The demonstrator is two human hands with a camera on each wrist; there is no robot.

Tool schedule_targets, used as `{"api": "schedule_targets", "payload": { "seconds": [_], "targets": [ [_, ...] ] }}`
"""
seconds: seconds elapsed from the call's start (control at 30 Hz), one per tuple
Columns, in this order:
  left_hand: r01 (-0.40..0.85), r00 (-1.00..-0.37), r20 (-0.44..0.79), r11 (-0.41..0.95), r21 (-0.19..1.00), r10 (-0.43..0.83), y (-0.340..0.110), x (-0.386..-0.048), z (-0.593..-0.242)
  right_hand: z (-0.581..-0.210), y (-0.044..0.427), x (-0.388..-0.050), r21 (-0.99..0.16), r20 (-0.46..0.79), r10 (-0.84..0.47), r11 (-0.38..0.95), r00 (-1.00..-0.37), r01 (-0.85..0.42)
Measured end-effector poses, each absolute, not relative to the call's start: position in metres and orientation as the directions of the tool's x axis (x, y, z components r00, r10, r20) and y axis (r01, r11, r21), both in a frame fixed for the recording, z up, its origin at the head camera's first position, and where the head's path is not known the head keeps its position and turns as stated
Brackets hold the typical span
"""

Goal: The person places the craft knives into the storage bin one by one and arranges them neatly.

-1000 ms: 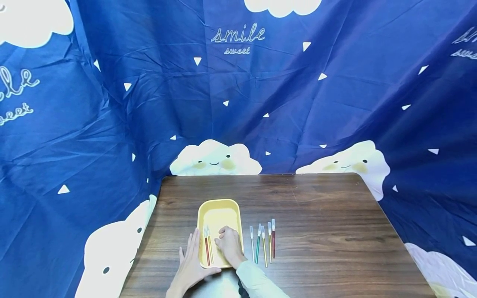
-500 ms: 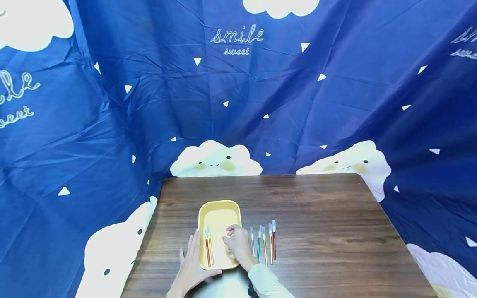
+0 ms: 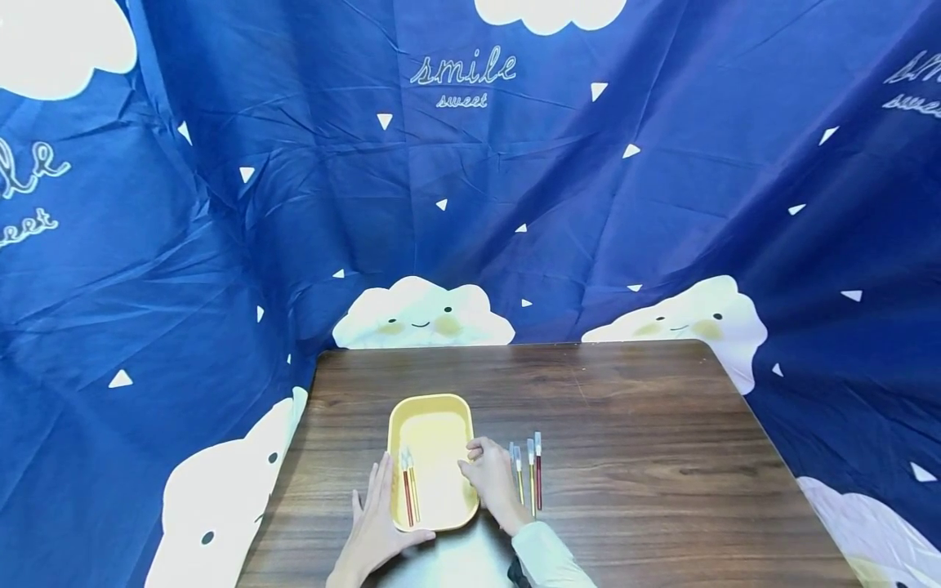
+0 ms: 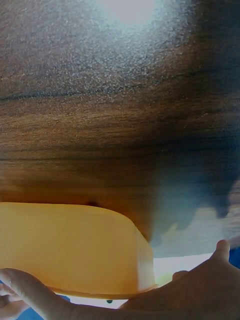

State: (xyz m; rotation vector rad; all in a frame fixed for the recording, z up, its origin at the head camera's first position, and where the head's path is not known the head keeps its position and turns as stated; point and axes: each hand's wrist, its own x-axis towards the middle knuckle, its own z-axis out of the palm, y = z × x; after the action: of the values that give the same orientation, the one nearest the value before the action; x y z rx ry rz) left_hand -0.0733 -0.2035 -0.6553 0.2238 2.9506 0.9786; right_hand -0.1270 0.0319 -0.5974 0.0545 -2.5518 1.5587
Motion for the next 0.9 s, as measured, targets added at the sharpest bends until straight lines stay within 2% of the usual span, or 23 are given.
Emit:
{"api": "schedule_targets", "payload": {
  "seconds": [0.6, 0.9],
  "targets": [
    [0.116, -0.990, 0.004, 0.803, 0.585, 0.140, -0.205, -0.075, -0.654, -0.609, 0.071, -0.118, -0.803, 0.209, 0.086, 0.583, -0.974, -0.120],
    [0.119, -0.990, 0.005, 0.800, 0.588, 0.144, -0.206, -0.075, -0.657, -0.620, 0.088, -0.115, -0.816, 0.191, 0.136, 0.573, -0.972, -0.081]
  ]
}}
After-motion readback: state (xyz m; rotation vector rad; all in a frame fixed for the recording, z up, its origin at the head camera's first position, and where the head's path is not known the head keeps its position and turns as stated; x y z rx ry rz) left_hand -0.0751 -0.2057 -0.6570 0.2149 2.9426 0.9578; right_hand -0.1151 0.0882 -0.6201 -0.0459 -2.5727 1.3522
